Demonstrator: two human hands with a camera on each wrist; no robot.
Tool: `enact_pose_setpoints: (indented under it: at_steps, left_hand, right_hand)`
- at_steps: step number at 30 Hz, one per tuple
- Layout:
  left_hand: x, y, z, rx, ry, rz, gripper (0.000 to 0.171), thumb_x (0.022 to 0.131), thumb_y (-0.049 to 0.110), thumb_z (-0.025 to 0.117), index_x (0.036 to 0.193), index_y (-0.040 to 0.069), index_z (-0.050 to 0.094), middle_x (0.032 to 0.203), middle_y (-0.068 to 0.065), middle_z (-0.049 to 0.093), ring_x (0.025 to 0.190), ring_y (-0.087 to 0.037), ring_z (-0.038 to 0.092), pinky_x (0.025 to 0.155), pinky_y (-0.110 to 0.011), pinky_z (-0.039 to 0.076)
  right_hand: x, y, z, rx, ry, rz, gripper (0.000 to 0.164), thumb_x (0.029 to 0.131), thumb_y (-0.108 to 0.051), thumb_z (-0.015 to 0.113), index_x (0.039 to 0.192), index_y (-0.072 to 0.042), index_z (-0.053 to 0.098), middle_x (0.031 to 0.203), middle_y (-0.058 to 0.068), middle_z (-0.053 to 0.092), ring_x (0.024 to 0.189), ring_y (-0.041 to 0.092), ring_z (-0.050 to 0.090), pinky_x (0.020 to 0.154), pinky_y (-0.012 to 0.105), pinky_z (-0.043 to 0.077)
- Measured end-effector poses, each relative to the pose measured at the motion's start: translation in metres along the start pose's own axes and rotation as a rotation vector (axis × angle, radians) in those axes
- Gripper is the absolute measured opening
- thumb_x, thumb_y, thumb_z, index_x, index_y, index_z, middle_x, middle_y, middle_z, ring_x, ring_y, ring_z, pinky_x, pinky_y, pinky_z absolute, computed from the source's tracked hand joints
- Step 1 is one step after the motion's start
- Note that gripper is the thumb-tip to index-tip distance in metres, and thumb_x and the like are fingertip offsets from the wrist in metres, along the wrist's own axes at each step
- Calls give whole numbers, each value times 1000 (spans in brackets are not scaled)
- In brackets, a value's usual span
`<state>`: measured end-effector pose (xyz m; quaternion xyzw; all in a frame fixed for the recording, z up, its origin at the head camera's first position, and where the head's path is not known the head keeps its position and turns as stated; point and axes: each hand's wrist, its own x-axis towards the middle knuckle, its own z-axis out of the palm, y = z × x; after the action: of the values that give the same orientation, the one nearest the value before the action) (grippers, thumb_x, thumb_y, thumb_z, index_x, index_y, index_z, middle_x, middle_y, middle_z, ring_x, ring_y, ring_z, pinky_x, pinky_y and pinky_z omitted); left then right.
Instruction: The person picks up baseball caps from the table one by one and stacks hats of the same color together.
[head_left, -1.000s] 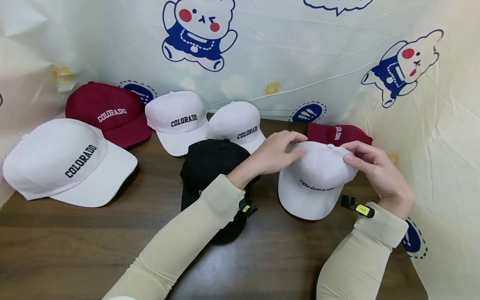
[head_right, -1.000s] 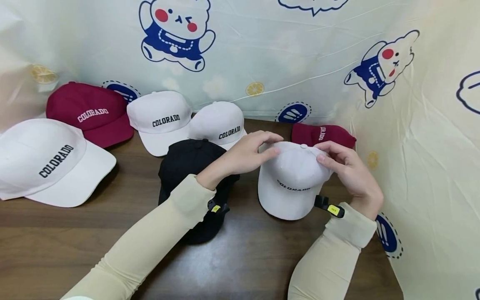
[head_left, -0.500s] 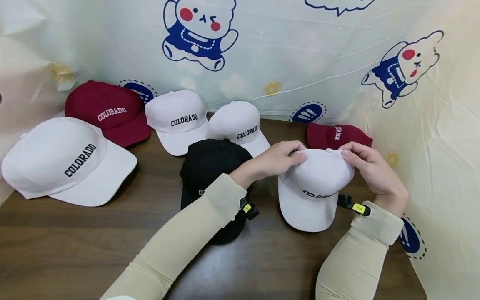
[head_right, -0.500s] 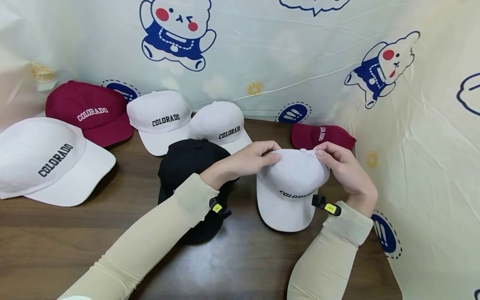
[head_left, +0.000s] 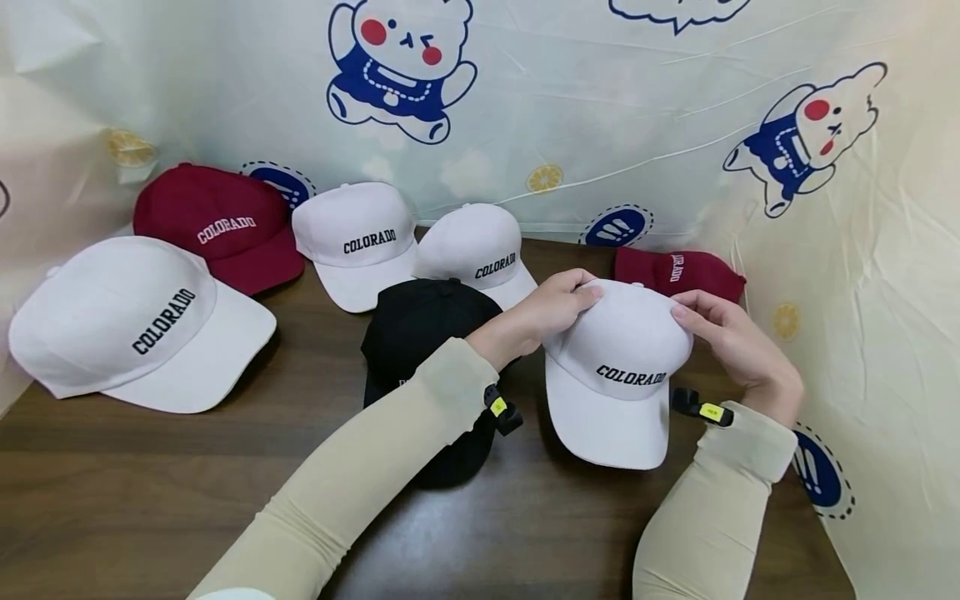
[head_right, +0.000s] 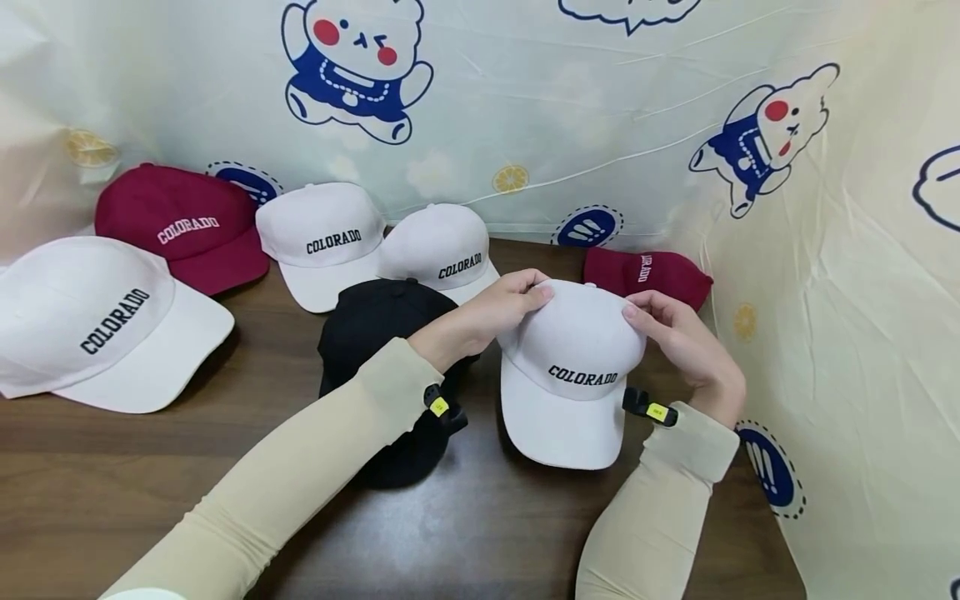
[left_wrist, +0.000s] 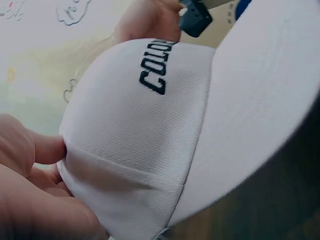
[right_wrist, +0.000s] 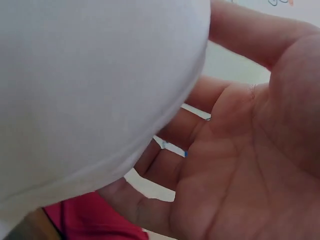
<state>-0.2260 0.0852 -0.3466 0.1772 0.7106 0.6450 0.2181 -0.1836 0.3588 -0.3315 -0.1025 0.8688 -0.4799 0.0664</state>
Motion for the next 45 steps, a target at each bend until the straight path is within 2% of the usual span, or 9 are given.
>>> enact_pose_setpoints:
  at_steps: [5,11,22,27,34,38,41,45]
  left_hand:
    - [6,-6,5,-15,35,-36,18,103,29,44,111,17,55,107,0,57,100,-16,54,88,-40,45]
    - [13,-15,11,-17,47,-73,18,104,27,43,113,15,53,108,0,55,102,-16,52,93,-41,43]
    - [20,-24,15,19,111,-155,20,104,25,43,119,13,51,116,-1,52,109,-17,47,100,-44,37]
    - [22,-27,15,64,136,-179,22,104,22,42,121,10,50,121,-4,51,112,-18,47,100,-42,38]
    - [23,-28,12,112,143,-230,27,104,21,40,127,8,47,129,-7,48,118,-19,44,100,-39,38]
    - [22,-29,11,148,149,-241,26,104,19,39,127,10,47,129,-6,47,123,-23,34,103,-43,33]
    - [22,-28,12,185,165,-244,27,103,16,39,128,11,48,127,-5,48,120,-25,29,101,-45,33]
    - [19,-24,14,260,163,-262,36,99,12,43,135,13,43,130,-7,44,113,-24,32,97,-43,37]
  right_hand:
    - [8,9,3,60,10,27,33,100,-26,51,122,-1,50,114,10,54,101,25,52,81,27,51]
    - [15,21,8,102,29,100,36,99,-27,54,122,0,49,112,7,56,98,23,53,77,27,52]
    - [26,35,17,101,-36,148,36,99,-30,54,118,0,48,110,11,54,96,23,52,78,29,51]
    - [30,39,20,82,-81,148,39,100,-30,53,121,1,45,113,11,52,98,23,51,79,28,51]
    - [34,41,22,24,-67,162,38,99,-30,54,122,0,47,114,13,53,99,25,50,81,33,50]
    - [36,40,22,-22,-75,179,42,99,-32,54,124,1,46,117,17,50,101,28,48,83,33,50]
    - [36,40,21,-41,-73,197,43,99,-32,53,125,1,45,119,19,49,104,29,47,85,34,49]
    - [35,42,22,-60,-68,229,45,99,-34,52,127,0,44,122,18,48,107,29,44,87,36,46]
